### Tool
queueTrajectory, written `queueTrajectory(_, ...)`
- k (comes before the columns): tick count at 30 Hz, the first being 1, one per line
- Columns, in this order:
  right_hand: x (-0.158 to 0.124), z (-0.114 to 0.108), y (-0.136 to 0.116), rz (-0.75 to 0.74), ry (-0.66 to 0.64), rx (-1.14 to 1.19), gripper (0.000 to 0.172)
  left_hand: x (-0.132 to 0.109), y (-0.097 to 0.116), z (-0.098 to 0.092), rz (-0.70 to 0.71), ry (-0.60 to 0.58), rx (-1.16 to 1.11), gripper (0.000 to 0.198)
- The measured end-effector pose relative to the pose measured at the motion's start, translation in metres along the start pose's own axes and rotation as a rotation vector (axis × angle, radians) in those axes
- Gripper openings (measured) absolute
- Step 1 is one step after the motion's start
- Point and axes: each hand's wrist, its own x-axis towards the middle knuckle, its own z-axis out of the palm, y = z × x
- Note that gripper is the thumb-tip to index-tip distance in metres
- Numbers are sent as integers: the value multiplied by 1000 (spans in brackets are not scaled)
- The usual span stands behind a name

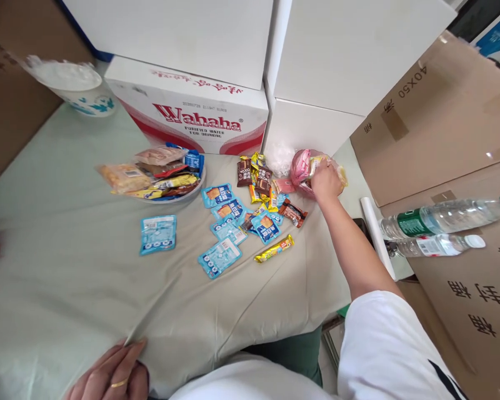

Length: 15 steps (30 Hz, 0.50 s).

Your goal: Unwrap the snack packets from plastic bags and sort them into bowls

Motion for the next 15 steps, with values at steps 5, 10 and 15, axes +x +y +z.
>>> queueTrajectory(5,-8,-8,6,-60,13,-91,42,1,1,0,-4,-2,9,69)
queueTrajectory(10,21,-41,-12,-85,109,-49,39,2,2,-1,4,-8,11,64)
queueTrajectory(15,59,-27,-69,-460,-7,100,27,9,3,-3,8,16,16,47)
